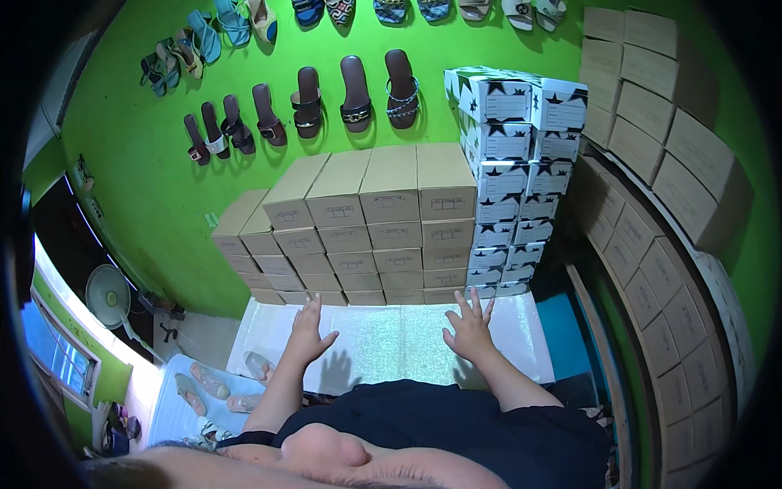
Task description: Placing finished shoes into individual boxes and organizing them into stacks.
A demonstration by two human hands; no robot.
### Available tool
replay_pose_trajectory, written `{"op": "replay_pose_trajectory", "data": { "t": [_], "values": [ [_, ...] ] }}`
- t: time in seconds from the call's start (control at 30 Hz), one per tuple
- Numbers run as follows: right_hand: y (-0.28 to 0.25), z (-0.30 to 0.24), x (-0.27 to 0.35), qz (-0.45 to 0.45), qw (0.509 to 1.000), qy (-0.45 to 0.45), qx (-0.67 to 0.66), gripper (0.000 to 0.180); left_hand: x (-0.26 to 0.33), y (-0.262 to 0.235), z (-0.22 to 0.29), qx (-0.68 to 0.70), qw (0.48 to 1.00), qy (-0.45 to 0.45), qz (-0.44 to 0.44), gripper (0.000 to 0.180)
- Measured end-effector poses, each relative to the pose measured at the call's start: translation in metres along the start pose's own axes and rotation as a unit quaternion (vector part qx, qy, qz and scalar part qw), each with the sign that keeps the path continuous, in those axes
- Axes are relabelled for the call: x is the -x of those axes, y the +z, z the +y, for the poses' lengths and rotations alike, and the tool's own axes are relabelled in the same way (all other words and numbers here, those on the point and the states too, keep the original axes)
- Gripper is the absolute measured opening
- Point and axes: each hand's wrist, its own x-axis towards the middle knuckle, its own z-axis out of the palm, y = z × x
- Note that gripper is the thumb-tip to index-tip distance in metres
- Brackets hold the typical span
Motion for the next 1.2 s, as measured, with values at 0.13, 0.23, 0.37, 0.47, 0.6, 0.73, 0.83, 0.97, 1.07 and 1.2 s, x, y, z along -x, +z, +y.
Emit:
{"op": "replay_pose_trajectory", "data": {
  "t": [0.13,0.23,0.37,0.47,0.6,0.73,0.83,0.97,1.07,1.2],
  "values": [
    [0.010,0.018,-0.018,-0.013,1.000,0.009,0.012,0.033,-0.022,-0.001,-0.004,-0.046,0.999,-0.012,-0.002,0.104],
    [0.020,0.020,-0.028,-0.008,1.000,0.018,0.008,0.033,-0.047,-0.012,-0.023,-0.078,0.996,-0.036,0.028,0.106],
    [0.025,0.009,-0.038,-0.016,1.000,0.018,0.004,0.033,-0.098,-0.037,-0.058,-0.081,0.990,-0.095,0.065,0.106],
    [0.026,-0.001,-0.042,-0.028,0.999,0.028,-0.002,0.033,-0.139,-0.050,-0.090,-0.061,0.987,-0.116,0.089,0.104],
    [0.034,-0.008,-0.038,-0.039,0.998,0.054,-0.004,0.032,-0.184,-0.071,-0.109,-0.129,0.979,-0.114,0.111,0.100],
    [0.040,-0.009,-0.034,-0.042,0.997,0.068,0.007,0.032,-0.202,-0.085,-0.131,-0.244,0.955,-0.068,0.152,0.097],
    [0.038,-0.012,-0.028,-0.050,0.994,0.096,0.017,0.032,-0.210,-0.102,-0.131,-0.235,0.952,-0.008,0.197,0.098],
    [0.033,-0.020,-0.021,-0.041,0.993,0.108,0.006,0.032,-0.225,-0.119,-0.144,-0.249,0.937,0.049,0.242,0.102],
    [0.031,-0.024,-0.017,-0.046,0.993,0.106,0.005,0.032,-0.230,-0.129,-0.150,-0.225,0.942,0.075,0.236,0.101],
    [0.029,-0.024,-0.011,-0.050,0.994,0.100,0.006,0.031,-0.221,-0.132,-0.147,-0.210,0.941,0.068,0.255,0.102]
  ]
}}
